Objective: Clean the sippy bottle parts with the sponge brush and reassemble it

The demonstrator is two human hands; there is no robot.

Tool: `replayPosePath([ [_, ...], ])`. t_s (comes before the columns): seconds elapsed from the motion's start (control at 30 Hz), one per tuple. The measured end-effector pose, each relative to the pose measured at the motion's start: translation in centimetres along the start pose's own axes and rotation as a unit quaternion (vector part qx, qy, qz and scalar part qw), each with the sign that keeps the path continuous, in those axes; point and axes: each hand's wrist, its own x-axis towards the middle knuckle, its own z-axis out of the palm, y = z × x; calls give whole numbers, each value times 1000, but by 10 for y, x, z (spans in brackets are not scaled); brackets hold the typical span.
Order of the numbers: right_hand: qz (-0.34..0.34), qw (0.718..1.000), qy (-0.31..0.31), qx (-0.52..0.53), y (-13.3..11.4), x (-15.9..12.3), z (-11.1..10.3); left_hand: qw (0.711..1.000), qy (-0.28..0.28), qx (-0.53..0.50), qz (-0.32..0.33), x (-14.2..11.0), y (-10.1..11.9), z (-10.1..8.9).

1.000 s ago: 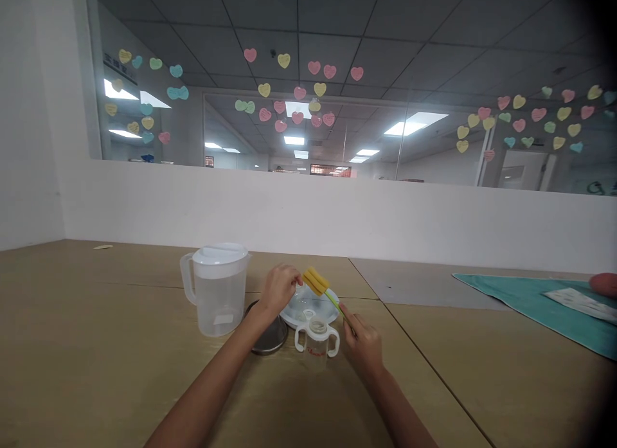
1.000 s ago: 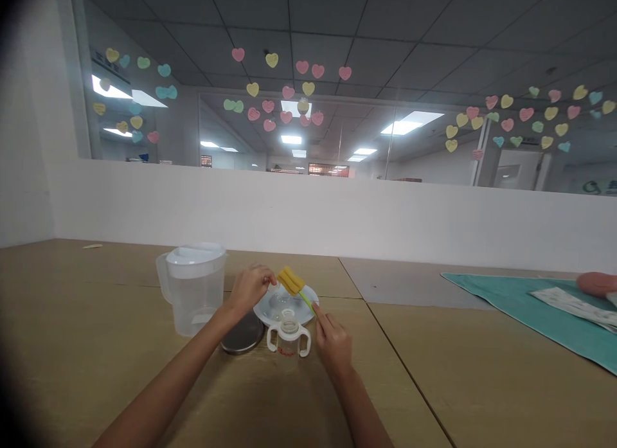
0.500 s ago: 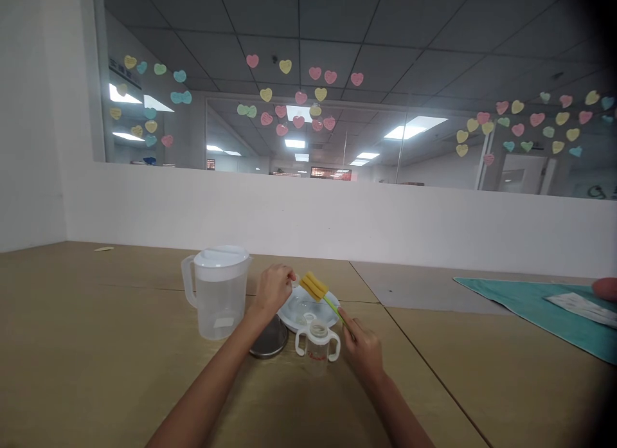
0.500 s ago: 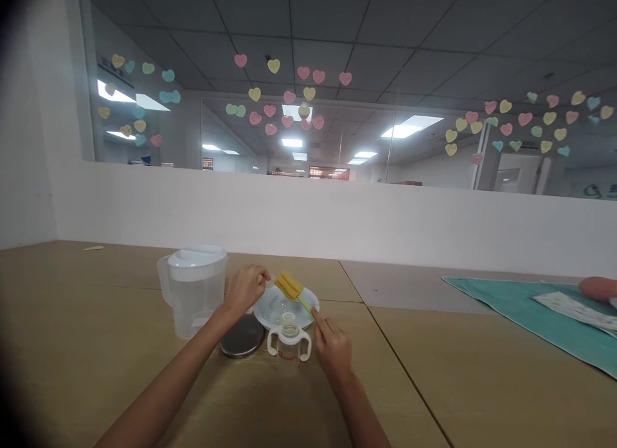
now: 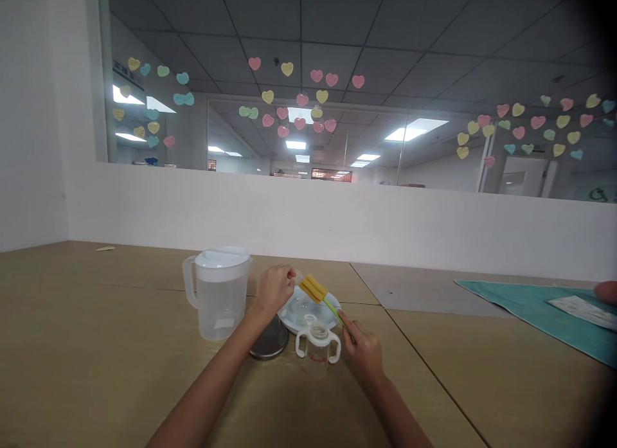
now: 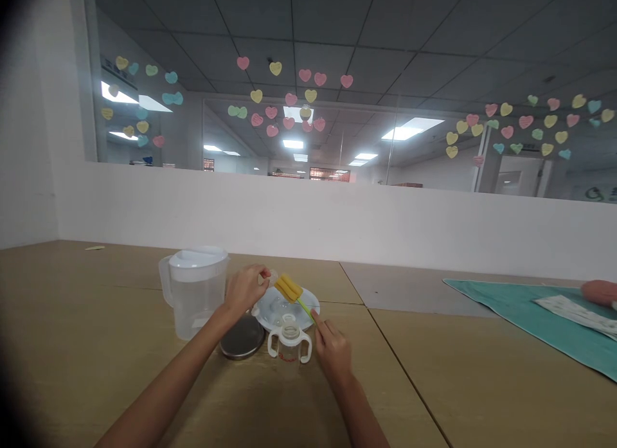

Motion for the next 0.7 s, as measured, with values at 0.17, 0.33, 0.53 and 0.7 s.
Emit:
replayPosePath([
  [0.17, 14, 1000, -5, 7, -1, 0, -1, 1000, -15, 7, -8, 0, 1, -1],
  [0.33, 23, 1000, 5, 9, -2, 1, -1, 999, -31, 16, -12, -1, 3, -2],
  [0.53, 21, 1000, 2, 1, -2, 2, -2, 999, -37, 1, 2, 1, -1, 4],
  [0.7, 6, 1000, -4, 4, -2, 3, -3, 997, -74, 0, 2, 6, -10, 6],
])
